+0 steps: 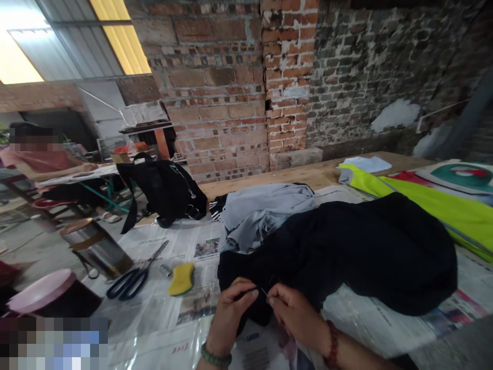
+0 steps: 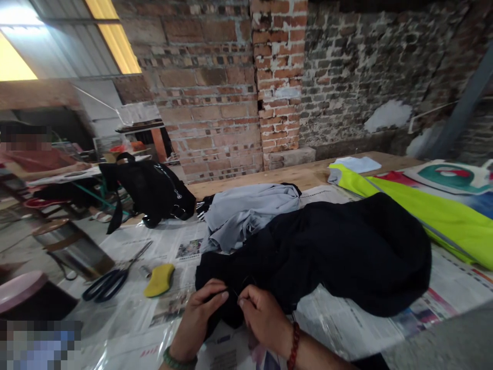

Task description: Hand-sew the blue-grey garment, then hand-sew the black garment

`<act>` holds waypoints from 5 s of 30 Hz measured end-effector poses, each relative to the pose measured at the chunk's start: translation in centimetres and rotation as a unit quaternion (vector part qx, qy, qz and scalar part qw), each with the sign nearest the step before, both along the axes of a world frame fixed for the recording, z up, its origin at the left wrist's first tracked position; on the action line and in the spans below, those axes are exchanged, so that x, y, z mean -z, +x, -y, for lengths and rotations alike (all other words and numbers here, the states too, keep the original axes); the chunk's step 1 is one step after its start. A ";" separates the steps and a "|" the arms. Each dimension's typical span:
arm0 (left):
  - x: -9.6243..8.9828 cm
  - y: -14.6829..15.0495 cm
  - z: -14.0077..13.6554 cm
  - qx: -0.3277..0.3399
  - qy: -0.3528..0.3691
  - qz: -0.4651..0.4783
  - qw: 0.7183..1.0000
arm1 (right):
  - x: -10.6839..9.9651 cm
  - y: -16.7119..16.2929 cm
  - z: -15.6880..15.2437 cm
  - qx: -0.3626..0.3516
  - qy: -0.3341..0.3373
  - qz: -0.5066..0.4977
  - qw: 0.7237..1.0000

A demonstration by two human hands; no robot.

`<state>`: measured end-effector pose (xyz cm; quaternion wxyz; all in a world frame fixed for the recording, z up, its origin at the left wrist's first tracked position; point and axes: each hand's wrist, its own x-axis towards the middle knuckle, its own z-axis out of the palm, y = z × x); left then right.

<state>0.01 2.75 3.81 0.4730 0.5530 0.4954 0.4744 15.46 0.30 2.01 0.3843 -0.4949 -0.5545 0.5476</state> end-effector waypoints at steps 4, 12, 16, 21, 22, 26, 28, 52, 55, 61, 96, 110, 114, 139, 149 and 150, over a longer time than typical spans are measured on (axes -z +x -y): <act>-0.5 0.4 0.1 0.027 -0.007 -0.021 0.999 | 0.8 -0.5 -0.4 0.019 0.019 -0.004 1.000; -0.2 0.7 0.2 0.090 -0.021 -0.051 0.994 | 2.0 -1.5 -1.1 0.058 0.022 -0.052 0.997; 0.3 1.0 0.1 0.062 0.013 -0.034 0.997 | 1.9 -1.8 -1.3 0.075 0.025 -0.092 0.993; 0.7 1.0 0.0 0.038 -0.012 -0.024 0.999 | 1.1 -1.1 -0.4 0.053 0.025 -0.061 0.996; 0.7 1.0 0.0 0.031 -0.018 -0.026 0.999 | 0.7 -0.5 -0.1 0.035 0.026 -0.030 0.999; 0.5 1.0 0.0 0.007 -0.030 -0.035 0.999 | -1.9 2.8 -0.2 0.064 0.137 0.093 0.984; 0.3 1.2 0.1 0.004 -0.035 -0.034 0.999 | -3.4 4.2 -1.4 0.139 0.233 0.117 0.955; 1.2 1.0 0.2 0.003 0.132 -0.135 0.982 | -0.5 2.9 -3.7 -0.066 0.002 -0.011 0.998; 1.4 1.1 0.2 0.007 0.117 -0.155 0.981 | -0.4 2.6 -3.5 -0.048 -0.004 -0.012 0.999; 1.4 1.1 0.1 0.014 0.090 -0.163 0.982 | -0.1 2.4 -3.8 0.012 0.038 -0.017 0.999; 1.7 0.5 -0.3 -0.029 -0.137 0.093 0.986 | -6.5 6.2 -12.8 0.087 -0.015 -0.393 0.915; 1.4 0.2 -0.3 0.008 -0.138 0.065 0.988 | -2.9 3.6 -8.4 -0.105 0.267 0.151 0.946; 1.3 0.3 -0.3 0.004 -0.128 0.072 0.989 | -2.1 3.7 -7.4 -0.159 0.370 0.290 0.868; 0.3 0.8 0.0 0.072 -0.126 0.024 0.989 | -1.8 3.1 -7.1 -0.178 0.249 0.120 0.945; 0.5 1.4 0.3 0.080 -0.037 -0.056 0.994 | -1.6 1.9 -7.0 -0.171 0.023 -0.128 0.977; 0.5 1.3 0.2 0.073 -0.034 -0.056 0.995 | -1.6 1.8 -6.9 -0.176 0.030 -0.119 0.977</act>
